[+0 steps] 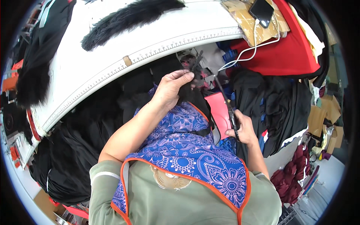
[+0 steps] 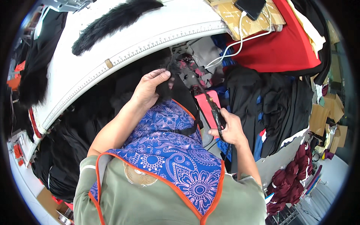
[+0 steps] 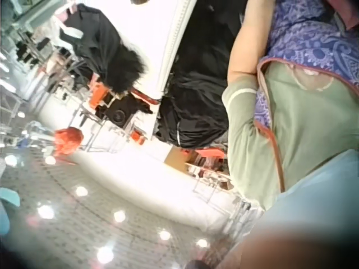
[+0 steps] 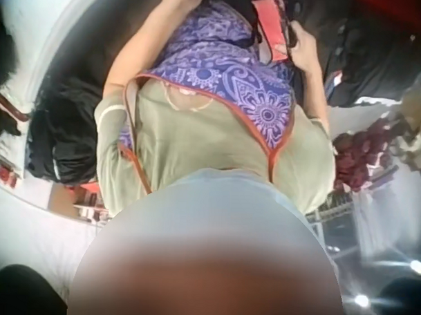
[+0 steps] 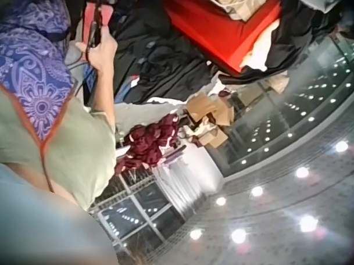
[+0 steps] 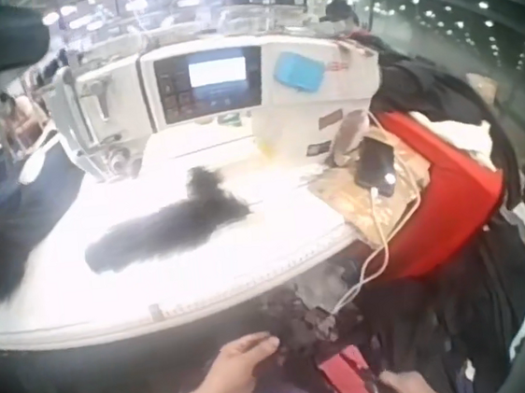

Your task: Sewing fur trim onto a black garment using an industrial sewing machine and cutting fur strips with scissors.

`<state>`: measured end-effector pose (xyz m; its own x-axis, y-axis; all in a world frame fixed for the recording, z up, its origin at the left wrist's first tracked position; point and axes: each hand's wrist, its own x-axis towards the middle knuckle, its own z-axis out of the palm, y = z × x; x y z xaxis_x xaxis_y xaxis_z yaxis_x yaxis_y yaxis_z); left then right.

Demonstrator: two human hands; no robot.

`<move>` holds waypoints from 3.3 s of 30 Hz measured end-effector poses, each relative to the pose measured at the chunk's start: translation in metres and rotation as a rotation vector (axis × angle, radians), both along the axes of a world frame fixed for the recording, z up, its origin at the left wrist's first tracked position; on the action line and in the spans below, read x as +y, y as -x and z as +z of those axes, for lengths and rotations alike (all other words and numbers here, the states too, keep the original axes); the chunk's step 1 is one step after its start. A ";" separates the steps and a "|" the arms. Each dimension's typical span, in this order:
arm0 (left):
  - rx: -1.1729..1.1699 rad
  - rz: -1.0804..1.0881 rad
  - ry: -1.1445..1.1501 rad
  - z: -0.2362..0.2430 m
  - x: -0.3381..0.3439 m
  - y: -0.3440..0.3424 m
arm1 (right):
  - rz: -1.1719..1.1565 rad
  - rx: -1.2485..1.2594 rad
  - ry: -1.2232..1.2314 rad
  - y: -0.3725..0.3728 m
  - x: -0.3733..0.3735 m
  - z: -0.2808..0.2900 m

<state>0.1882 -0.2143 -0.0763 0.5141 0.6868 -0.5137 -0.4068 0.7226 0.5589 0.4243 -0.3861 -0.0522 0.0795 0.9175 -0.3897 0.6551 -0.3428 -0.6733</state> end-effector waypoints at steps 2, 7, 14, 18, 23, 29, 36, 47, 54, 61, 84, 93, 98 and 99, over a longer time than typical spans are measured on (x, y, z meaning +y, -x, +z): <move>0.024 -0.016 -0.034 -0.002 0.000 -0.002 | 0.052 -0.044 -0.006 0.008 0.002 0.001; 0.053 -0.061 -0.128 -0.006 -0.003 -0.009 | 0.124 -0.043 0.085 0.016 0.017 0.003; 0.127 -0.153 -0.276 -0.016 -0.009 -0.014 | 0.178 0.004 -0.056 0.023 0.023 -0.014; 0.172 -0.213 -0.307 -0.015 -0.008 -0.018 | 0.170 0.039 -0.039 0.022 0.023 -0.017; 0.244 -0.231 -0.260 -0.014 -0.010 -0.023 | -0.045 0.140 -0.003 0.023 0.009 -0.022; 0.218 -0.195 -0.292 -0.020 -0.013 -0.015 | -0.175 0.176 -0.357 0.032 0.035 -0.027; 0.167 -0.353 -0.399 -0.007 -0.008 -0.001 | -0.203 0.504 -0.394 0.058 0.094 -0.013; 0.360 -0.390 -0.600 0.007 0.009 0.015 | -0.116 0.465 -0.323 0.065 0.116 -0.005; 0.633 -0.270 -0.657 0.025 0.019 0.072 | -0.173 0.381 -0.396 0.075 0.154 0.004; 0.775 -0.158 -0.559 0.041 0.019 0.124 | -0.121 0.327 -0.485 0.110 0.185 0.010; 1.176 0.064 -0.819 0.057 0.012 0.191 | -0.044 0.190 -0.759 0.156 0.205 0.002; 1.291 0.234 -0.881 0.051 -0.014 0.252 | -0.042 0.140 -0.736 0.154 0.202 -0.003; 1.415 0.339 -0.936 0.051 -0.015 0.268 | -0.034 0.125 -0.720 0.154 0.203 -0.007; 1.451 0.358 -0.928 0.052 -0.015 0.271 | -0.041 0.116 -0.716 0.154 0.203 -0.006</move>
<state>-0.0832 -0.2296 -0.0245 -0.1905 0.9583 0.2130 0.6946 -0.0218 0.7191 0.2703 -0.1831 -0.0584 0.1138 0.9478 0.2978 0.5620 0.1858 -0.8060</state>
